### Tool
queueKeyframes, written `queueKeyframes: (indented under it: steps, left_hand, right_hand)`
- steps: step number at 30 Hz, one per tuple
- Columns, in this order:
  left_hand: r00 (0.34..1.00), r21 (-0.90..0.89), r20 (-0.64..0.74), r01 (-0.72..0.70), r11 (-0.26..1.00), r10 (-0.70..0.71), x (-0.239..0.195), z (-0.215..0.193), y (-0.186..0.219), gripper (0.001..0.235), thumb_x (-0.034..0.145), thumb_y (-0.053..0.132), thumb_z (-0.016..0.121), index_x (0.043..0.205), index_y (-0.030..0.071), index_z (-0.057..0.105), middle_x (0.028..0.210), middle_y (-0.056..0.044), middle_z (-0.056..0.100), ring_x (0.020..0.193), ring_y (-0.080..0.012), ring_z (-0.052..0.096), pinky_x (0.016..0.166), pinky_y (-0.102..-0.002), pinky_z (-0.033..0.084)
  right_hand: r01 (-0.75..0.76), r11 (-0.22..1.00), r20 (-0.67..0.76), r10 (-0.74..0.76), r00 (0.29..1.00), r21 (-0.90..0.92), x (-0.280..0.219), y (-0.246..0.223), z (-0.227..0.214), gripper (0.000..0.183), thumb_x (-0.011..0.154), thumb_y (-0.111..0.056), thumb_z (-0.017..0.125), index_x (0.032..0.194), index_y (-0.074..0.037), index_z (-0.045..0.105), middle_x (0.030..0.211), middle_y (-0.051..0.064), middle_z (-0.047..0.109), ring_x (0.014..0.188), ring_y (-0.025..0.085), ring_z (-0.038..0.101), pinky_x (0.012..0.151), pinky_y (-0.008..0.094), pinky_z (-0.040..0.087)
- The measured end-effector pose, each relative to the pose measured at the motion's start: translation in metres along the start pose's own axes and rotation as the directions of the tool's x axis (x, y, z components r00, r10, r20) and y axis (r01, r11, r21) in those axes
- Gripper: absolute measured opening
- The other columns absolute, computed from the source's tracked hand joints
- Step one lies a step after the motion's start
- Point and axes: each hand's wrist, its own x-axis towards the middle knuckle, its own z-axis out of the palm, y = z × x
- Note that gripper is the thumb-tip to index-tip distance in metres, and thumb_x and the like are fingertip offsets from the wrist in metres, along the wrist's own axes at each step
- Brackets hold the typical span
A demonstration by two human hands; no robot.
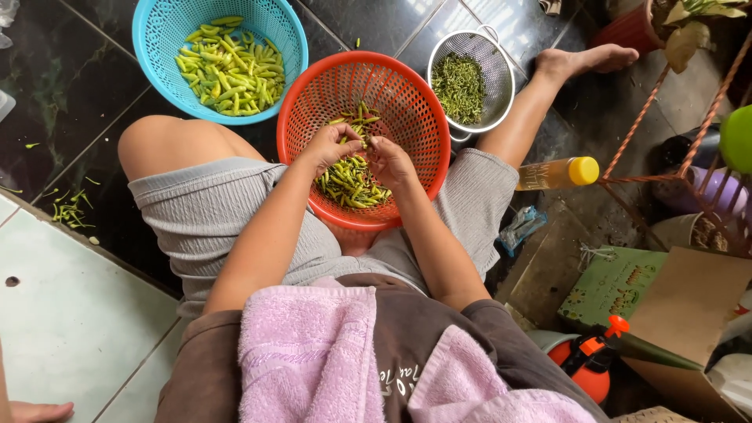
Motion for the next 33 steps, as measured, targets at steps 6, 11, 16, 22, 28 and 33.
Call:
queueKeyframes:
  steps: [6, 11, 16, 22, 28, 33]
  left_hand:
    - [0.971, -0.201, -0.239, -0.035, 0.979, -0.015, 0.004, -0.009, 0.015, 0.016, 0.095, 0.009, 0.07, 0.108, 0.009, 0.061, 0.091, -0.009, 0.073, 0.073, -0.0097, 0.071, 0.064, -0.016, 0.058]
    - [0.938, -0.3, -0.341, -0.045, 0.953, -0.063, 0.017, -0.02, 0.0, 0.015, 0.093, 0.001, 0.064, 0.104, 0.01, 0.057, 0.091, -0.01, 0.073, 0.072, -0.0126, 0.073, 0.062, -0.02, 0.062]
    - [0.928, -0.234, -0.37, -0.053, 0.971, -0.039, 0.026, -0.028, -0.022, 0.017, 0.09, 0.004, 0.067, 0.106, 0.007, 0.063, 0.092, -0.009, 0.07, 0.072, -0.0136, 0.073, 0.062, -0.024, 0.062]
    - [0.961, -0.158, -0.262, 0.047, 0.986, -0.088, 0.013, -0.01, -0.011, 0.022, 0.09, 0.018, 0.08, 0.107, 0.009, 0.069, 0.094, -0.005, 0.064, 0.074, -0.0142, 0.073, 0.064, -0.026, 0.066]
    - [0.989, -0.27, 0.04, 0.148, 0.951, -0.143, -0.007, -0.006, 0.02, 0.023, 0.091, 0.029, 0.082, 0.103, 0.015, 0.069, 0.095, -0.003, 0.076, 0.082, -0.0126, 0.075, 0.067, -0.021, 0.06]
    - [0.989, -0.196, -0.146, 0.004, 0.981, -0.033, 0.007, -0.019, 0.007, 0.017, 0.096, 0.019, 0.078, 0.11, 0.011, 0.071, 0.088, -0.002, 0.072, 0.075, -0.01, 0.071, 0.062, -0.016, 0.058]
  right_hand:
    - [0.303, 0.379, 0.156, -0.373, 0.915, -0.874, -0.009, -0.013, 0.029, 0.017, 0.094, -0.028, 0.08, 0.085, -0.014, 0.079, 0.066, 0.002, 0.071, 0.058, 0.013, 0.065, 0.05, 0.026, 0.047]
    - [0.415, -0.142, 0.428, -0.072, 0.901, -0.899, -0.012, 0.006, 0.065, 0.024, 0.088, -0.006, 0.079, 0.111, -0.005, 0.076, 0.096, 0.015, 0.073, 0.085, 0.034, 0.075, 0.073, 0.044, 0.063]
    - [0.379, -0.136, 0.383, -0.004, 0.924, -0.915, -0.013, 0.006, 0.047, 0.024, 0.089, -0.006, 0.073, 0.112, -0.006, 0.075, 0.093, 0.017, 0.072, 0.082, 0.037, 0.075, 0.068, 0.046, 0.062]
    - [0.352, 0.301, 0.26, -0.306, 0.916, -0.886, -0.029, -0.033, 0.038, 0.017, 0.087, -0.021, 0.086, 0.1, -0.012, 0.08, 0.076, 0.008, 0.074, 0.068, 0.021, 0.073, 0.06, 0.033, 0.056]
    - [0.46, 0.665, 0.092, -0.511, 0.855, -0.589, -0.042, -0.044, 0.087, 0.022, 0.087, -0.012, 0.086, 0.104, -0.002, 0.074, 0.079, 0.012, 0.075, 0.072, 0.015, 0.07, 0.063, 0.027, 0.057]
    - [0.446, 0.689, 0.145, -0.45, 0.881, -0.572, -0.018, -0.048, 0.082, 0.01, 0.092, -0.011, 0.081, 0.098, -0.003, 0.078, 0.072, 0.008, 0.072, 0.053, 0.01, 0.063, 0.043, 0.021, 0.05]
